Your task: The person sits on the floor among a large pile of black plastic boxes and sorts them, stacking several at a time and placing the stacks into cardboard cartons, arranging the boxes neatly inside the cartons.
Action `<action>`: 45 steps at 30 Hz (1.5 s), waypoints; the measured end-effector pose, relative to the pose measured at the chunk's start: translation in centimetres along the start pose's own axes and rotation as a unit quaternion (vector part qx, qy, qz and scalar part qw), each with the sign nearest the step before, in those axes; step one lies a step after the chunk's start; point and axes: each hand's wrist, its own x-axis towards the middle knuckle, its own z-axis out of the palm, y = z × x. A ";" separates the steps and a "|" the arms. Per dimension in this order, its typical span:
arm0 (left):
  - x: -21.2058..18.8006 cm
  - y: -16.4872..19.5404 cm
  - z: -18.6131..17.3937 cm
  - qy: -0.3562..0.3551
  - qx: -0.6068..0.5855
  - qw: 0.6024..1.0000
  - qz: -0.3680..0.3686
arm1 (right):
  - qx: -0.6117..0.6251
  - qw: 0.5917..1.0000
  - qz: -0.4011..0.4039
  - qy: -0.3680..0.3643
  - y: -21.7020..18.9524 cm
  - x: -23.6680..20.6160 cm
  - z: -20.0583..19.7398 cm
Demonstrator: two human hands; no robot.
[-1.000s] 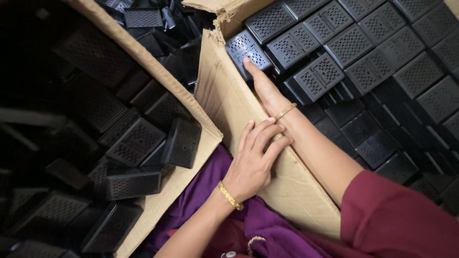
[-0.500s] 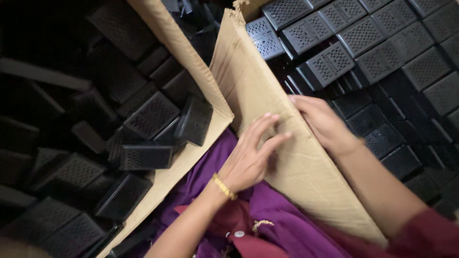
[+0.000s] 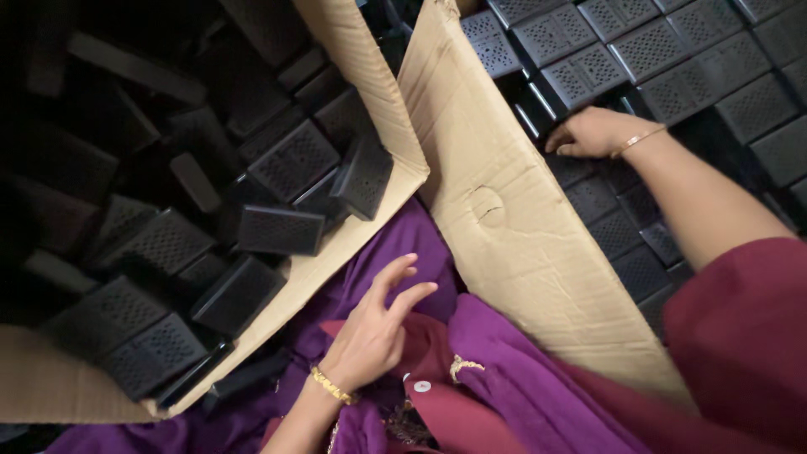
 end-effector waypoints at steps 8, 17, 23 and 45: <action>-4.1 0.2 -2.3 0.016 0.010 0.998 -0.060 | 0.060 0.998 0.007 0.025 1.7 0.1 2.4; -8.8 -0.3 -4.9 0.078 0.050 0.991 -0.092 | 0.014 0.996 0.076 0.054 -2.2 -3.7 1.6; -11.9 -0.9 -6.9 0.137 0.093 0.983 -0.080 | -0.104 0.948 0.097 0.286 -7.8 -9.7 -3.5; -8.9 16.9 -11.5 0.081 -0.568 0.812 0.103 | 0.489 0.710 -0.115 0.493 -35.1 -14.2 2.8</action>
